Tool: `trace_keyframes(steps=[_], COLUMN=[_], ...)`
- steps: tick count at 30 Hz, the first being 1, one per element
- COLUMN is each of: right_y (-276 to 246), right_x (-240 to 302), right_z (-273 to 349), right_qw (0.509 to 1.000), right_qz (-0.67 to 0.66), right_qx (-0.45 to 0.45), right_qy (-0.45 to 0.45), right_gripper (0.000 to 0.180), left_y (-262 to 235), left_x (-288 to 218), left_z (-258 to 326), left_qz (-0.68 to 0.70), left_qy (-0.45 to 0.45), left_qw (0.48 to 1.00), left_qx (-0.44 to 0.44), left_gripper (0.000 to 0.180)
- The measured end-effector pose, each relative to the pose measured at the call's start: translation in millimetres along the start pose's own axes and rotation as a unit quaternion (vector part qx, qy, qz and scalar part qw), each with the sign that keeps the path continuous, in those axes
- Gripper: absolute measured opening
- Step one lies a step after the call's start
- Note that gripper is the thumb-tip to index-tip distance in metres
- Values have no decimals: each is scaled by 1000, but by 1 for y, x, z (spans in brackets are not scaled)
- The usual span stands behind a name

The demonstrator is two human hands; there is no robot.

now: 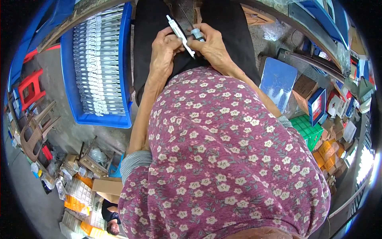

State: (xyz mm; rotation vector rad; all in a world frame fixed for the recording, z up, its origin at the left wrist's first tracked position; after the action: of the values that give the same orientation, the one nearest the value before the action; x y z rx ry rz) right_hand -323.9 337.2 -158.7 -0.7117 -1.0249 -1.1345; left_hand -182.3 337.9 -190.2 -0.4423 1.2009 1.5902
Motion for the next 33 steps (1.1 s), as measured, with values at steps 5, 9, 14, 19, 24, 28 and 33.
trace_keyframes(steps=[5,9,14,19,24,28,33], right_y=[-1,0,1,0,2,2,3], right_x=[-10,-7,-14,-23,-21,-23,-28], right_z=[-3,-1,-3,-5,-1,0,0], right_qw=[994,995,995,995,995,994,992], right_qz=[85,81,89,94,95,101,110], right_qx=[-1,14,3,-9,-27,-31,-56], right_qy=[-63,-55,-53,-44,-16,-9,-23], right_gripper=[30,30,31,33,33,34,34], left_y=[2,-1,4,7,12,14,8], left_x=[-5,-4,-5,-2,-3,-1,9], left_z=[6,9,9,8,11,13,11], left_qz=[-76,-119,-159,-177,-198,-200,-192], left_qy=[-5,-3,1,-5,-24,-24,3], left_qw=[996,992,987,984,979,978,980], left_qx=[38,44,8,-16,-45,-52,-51], left_gripper=[40,43,51,54,55,56,55])
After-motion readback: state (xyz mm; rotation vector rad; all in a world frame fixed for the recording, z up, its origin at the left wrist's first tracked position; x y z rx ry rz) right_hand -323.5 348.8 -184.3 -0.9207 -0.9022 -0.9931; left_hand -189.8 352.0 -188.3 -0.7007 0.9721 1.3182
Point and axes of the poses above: each hand's wrist, its own z-axis away from the middle knuckle, its own y-axis out of the palm, x = y × z, the point moved 1 cm from there along -z, towards the middle knuckle, and after that the axes turned 12 degrees about x, right-handed, at the moved point
